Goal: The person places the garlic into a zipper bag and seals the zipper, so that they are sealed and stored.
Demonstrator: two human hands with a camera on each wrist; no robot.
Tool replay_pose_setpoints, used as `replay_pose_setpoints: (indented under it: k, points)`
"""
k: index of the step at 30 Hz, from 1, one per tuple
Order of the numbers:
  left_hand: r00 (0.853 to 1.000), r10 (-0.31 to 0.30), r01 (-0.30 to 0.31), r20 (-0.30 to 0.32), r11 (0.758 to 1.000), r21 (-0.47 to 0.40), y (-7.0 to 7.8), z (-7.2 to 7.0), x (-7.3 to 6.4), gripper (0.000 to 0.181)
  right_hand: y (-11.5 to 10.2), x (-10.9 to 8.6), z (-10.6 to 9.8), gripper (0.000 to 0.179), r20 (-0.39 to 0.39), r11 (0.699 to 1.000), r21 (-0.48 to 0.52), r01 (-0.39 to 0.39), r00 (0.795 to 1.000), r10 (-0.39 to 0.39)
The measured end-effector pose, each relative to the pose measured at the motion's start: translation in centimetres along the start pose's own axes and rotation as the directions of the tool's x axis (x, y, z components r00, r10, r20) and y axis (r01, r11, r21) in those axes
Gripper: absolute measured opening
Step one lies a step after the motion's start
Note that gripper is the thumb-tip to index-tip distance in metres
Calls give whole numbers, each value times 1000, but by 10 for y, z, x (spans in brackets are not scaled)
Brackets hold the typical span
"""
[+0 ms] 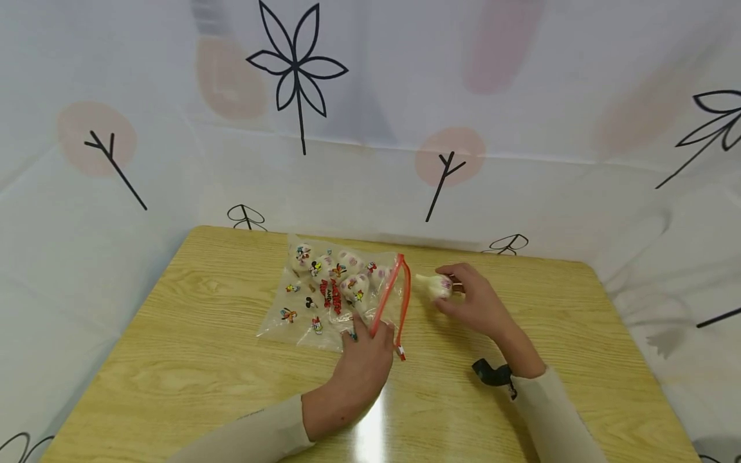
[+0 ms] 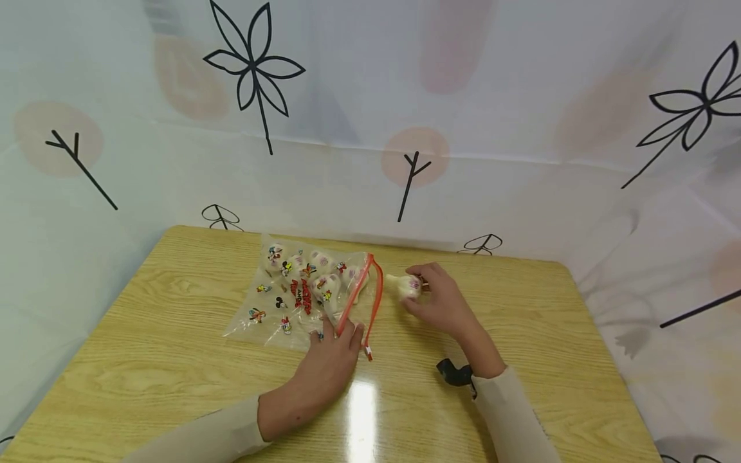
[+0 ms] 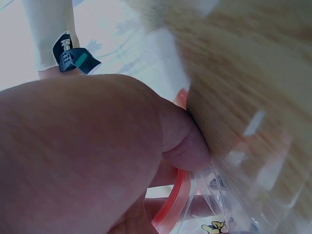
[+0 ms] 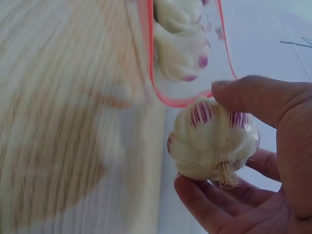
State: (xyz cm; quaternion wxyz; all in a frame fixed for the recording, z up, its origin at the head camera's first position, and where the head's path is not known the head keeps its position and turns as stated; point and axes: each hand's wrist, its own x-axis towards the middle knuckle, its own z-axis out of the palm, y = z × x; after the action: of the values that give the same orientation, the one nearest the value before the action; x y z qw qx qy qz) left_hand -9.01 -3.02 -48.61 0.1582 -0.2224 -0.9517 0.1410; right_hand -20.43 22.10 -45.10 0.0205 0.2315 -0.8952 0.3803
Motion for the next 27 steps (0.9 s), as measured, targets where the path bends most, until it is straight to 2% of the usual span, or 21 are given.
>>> replay_pose_setpoints:
  k: [7,18,27]
  points:
    - [1000,-6,6,-19,1000,-2,1,2,0,36,-8,1,13,54,46,998,58,36,998,-39]
    - [1000,-1,1,20,1000,2,0,2,2,37,-26,2,42,56,87,983,160,94,990,-109]
    - [998,-3,7,-62,998,66,1,4,0,41,-27,3,58,53,83,971,189,145,983,-163]
